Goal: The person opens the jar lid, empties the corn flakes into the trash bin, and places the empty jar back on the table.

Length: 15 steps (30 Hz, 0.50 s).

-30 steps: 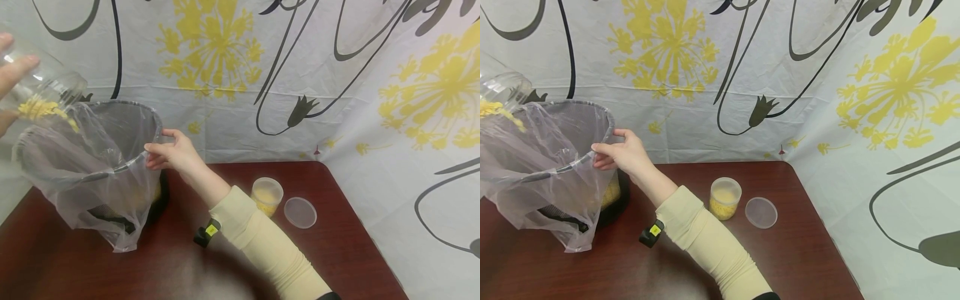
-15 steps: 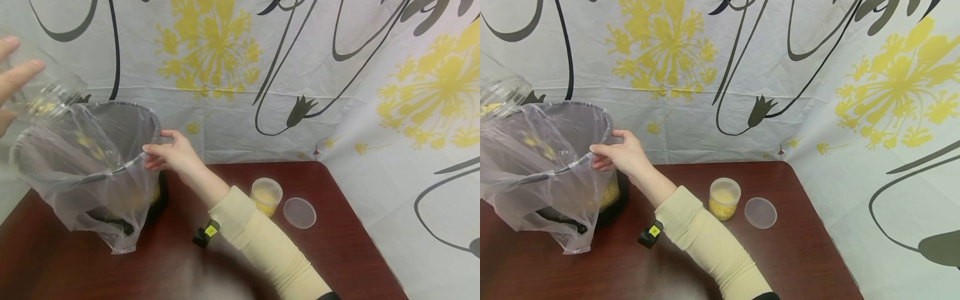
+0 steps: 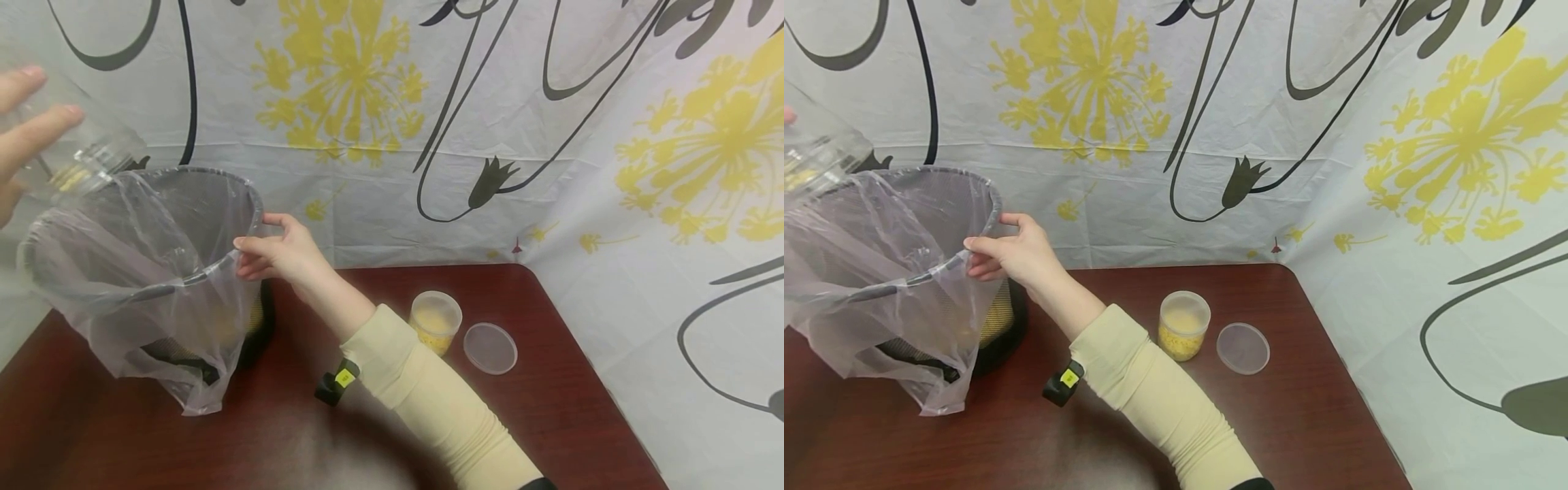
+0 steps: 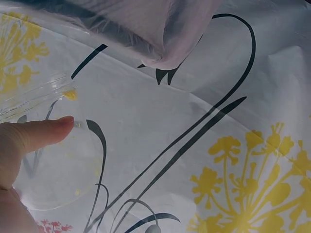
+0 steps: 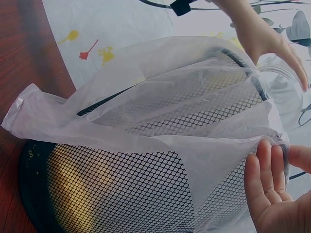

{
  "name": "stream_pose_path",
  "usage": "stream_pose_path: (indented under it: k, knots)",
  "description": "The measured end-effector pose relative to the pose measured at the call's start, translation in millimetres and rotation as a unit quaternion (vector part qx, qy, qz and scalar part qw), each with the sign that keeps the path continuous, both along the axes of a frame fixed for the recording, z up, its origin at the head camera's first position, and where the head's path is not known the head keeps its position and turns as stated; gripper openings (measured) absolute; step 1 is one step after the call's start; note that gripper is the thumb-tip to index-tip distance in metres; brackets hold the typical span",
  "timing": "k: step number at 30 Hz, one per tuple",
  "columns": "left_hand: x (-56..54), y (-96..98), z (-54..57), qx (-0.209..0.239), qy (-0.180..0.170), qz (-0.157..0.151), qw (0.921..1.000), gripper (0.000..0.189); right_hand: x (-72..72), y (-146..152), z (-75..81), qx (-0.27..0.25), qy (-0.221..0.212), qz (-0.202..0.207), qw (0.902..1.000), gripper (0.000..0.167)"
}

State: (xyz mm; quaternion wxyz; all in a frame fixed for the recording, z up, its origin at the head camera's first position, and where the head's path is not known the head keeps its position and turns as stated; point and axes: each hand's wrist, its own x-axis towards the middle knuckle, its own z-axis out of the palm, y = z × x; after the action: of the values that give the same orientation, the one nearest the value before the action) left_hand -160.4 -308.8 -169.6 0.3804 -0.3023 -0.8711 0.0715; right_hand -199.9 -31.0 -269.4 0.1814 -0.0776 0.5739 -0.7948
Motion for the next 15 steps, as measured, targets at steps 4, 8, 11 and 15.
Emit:
stream_pose_path:
  k: [4,8,11,15]
  knots:
    - [-0.2,1.9,-3.1,0.011,-0.003,0.0,0.9999,0.125,-0.4,0,-0.4,0.001,0.0,0.002,1.0,0.054]
    - [-0.3,5.5,-6.5,0.022,0.015,-0.018,0.9995,0.117,-0.3,0,-0.3,0.001,-0.001,0.003,1.0,0.055]
    - [-3.1,6.4,-9.7,0.026,0.035,-0.028,0.9987,0.113,-0.1,0,-0.4,0.0,-0.002,0.002,1.0,0.055]
    - [-7.8,5.4,-12.1,0.029,0.054,-0.044,0.9971,0.109,-0.2,1,-0.1,-0.001,-0.003,0.002,1.0,0.055]
